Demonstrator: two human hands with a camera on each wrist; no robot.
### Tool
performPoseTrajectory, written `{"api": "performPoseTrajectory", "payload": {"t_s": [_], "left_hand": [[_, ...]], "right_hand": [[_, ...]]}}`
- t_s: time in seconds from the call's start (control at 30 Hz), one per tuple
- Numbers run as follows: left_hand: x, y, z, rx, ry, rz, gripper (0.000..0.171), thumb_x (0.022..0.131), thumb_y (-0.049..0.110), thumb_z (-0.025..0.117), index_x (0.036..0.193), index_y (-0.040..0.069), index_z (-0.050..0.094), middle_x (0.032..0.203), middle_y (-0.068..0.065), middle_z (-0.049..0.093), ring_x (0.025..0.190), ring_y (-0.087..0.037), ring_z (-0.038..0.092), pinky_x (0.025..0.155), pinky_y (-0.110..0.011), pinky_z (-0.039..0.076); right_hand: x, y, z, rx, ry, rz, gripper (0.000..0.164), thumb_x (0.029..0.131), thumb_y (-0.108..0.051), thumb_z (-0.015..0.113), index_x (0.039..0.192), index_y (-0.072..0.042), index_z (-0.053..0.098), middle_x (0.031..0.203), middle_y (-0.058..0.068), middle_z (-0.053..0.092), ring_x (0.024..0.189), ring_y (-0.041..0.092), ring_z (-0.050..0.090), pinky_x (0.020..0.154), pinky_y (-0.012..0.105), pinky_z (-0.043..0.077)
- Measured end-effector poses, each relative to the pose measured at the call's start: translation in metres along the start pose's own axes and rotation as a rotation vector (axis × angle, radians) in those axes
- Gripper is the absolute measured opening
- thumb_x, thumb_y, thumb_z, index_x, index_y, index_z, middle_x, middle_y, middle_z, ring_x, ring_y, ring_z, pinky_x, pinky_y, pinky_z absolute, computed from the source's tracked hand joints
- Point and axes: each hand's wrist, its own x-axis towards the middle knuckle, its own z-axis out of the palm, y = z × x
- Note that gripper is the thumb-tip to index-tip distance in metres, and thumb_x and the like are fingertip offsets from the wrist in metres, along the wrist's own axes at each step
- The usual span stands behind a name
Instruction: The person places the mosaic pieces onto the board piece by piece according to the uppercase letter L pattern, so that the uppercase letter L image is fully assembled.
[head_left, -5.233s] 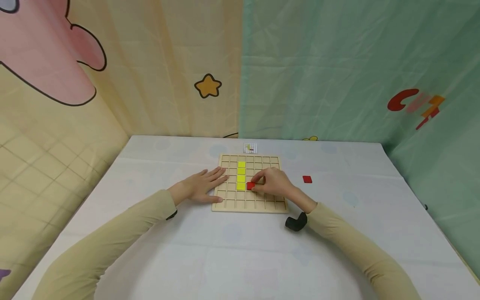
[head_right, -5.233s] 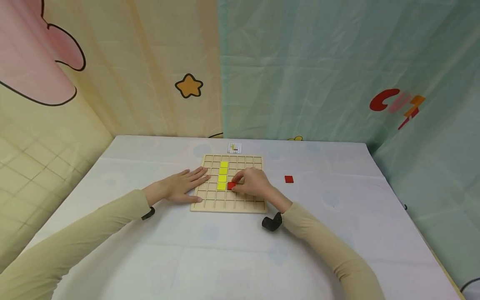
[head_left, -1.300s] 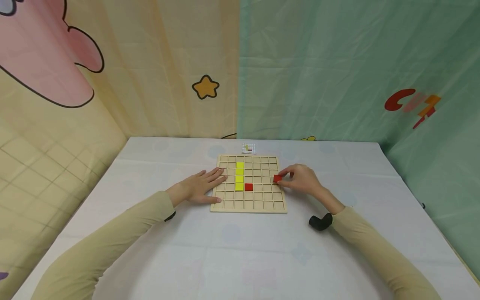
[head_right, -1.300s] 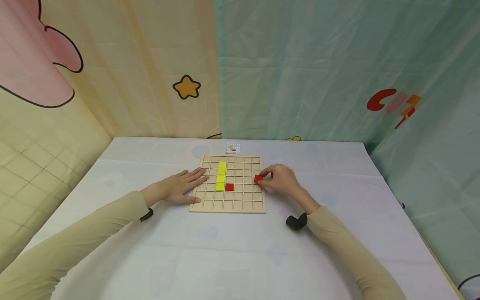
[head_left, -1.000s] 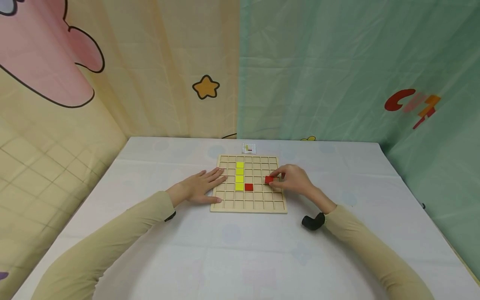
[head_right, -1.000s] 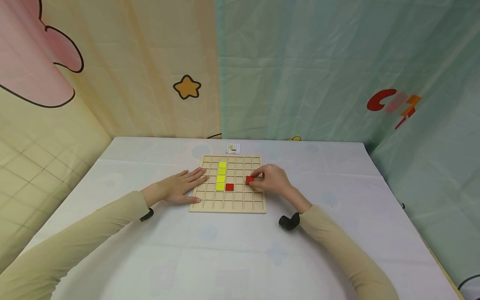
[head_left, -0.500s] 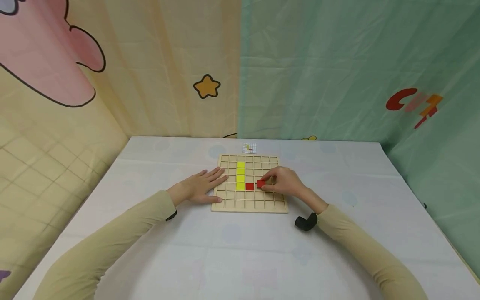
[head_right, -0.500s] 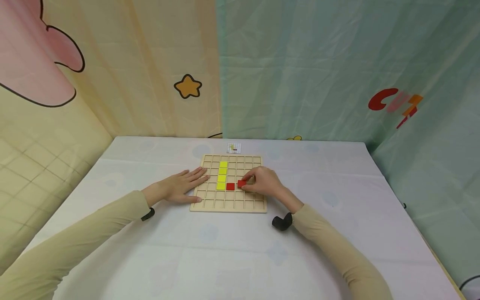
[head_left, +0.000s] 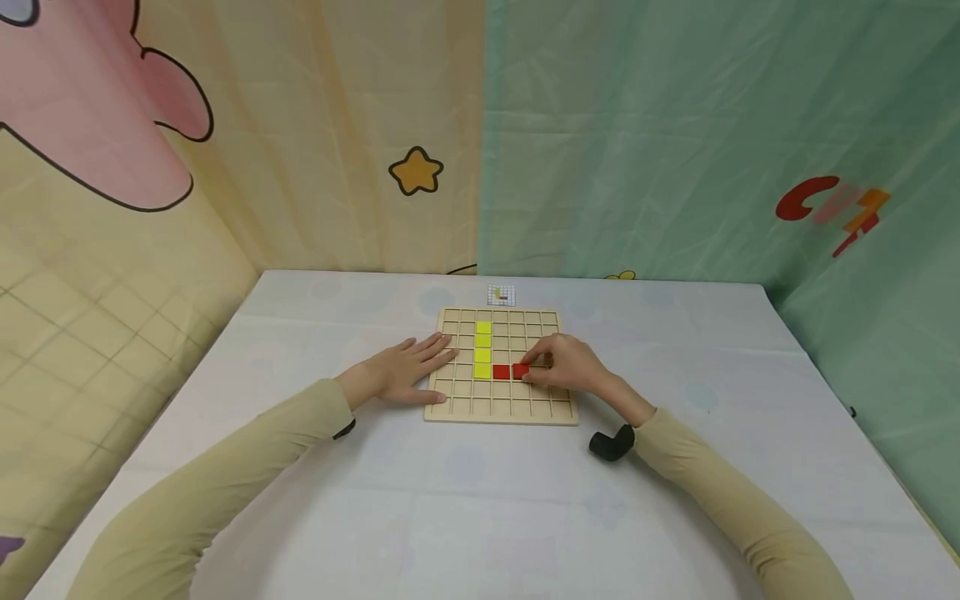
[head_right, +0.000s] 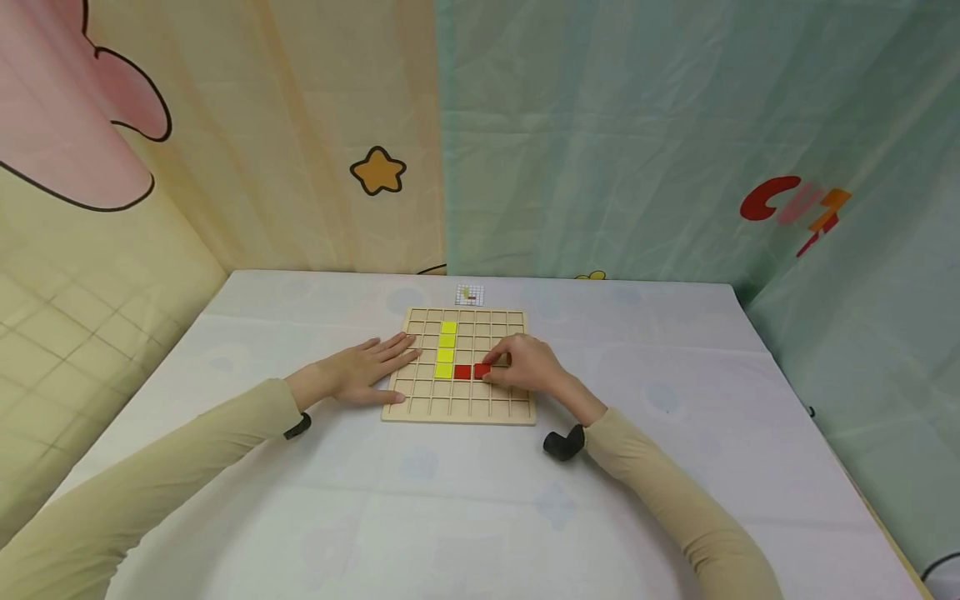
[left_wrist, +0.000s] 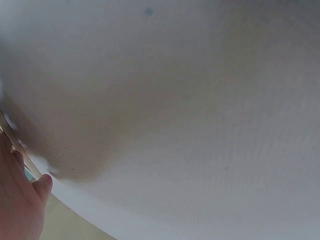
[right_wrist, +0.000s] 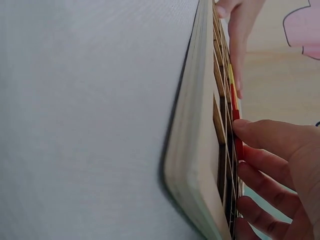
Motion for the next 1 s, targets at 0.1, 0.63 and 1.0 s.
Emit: {"api": "performPoseTrajectory", "payload": {"t_s": [0.1, 0.63, 1.0], "left_hand": [[0.0003, 0.0001, 0.0002, 0.004, -0.002, -0.003, 0.085, 0.093, 0.068, 0.035, 0.156, 0.021, 0.004, 0.164, -0.006, -0.005, 0.151, -0.025, -0.002, 0.120, -0.052, 0.011], [-0.0009, 0.0025, -0.0015, 0.005, -0.008, -0.004, 0.084, 0.093, 0.067, 0.035, 0.156, 0.020, 0.005, 0.164, -0.005, -0.004, 0.151, -0.025, -0.002, 0.120, -0.052, 0.011], [-0.0011, 0.0004, -0.0006, -0.010, 0.007, 0.006, 0.084, 0.094, 0.066, 0.037, 0.156, 0.020, 0.006, 0.163, -0.006, -0.004, 0.151, -0.025, -0.002, 0.120, -0.052, 0.010]], "right_hand": [[-0.0002, 0.0019, 0.0004, 0.008, -0.006, -0.003, 0.021, 0.079, -0.027, 0.077, 0.095, -0.014, 0.078, 0.097, -0.001, 0.073, 0.074, 0.010, 0.053, 0.065, 0.024, 0.043], [0.0001, 0.0037, 0.0021, 0.024, -0.010, -0.021, 0.022, 0.078, -0.029, 0.078, 0.095, -0.015, 0.078, 0.096, -0.002, 0.073, 0.078, 0.011, 0.055, 0.069, 0.026, 0.045], [-0.0007, 0.0034, 0.0039, 0.012, 0.008, -0.033, 0.025, 0.079, -0.030, 0.078, 0.099, -0.014, 0.077, 0.098, -0.001, 0.073, 0.079, 0.012, 0.053, 0.069, 0.026, 0.044]]}}
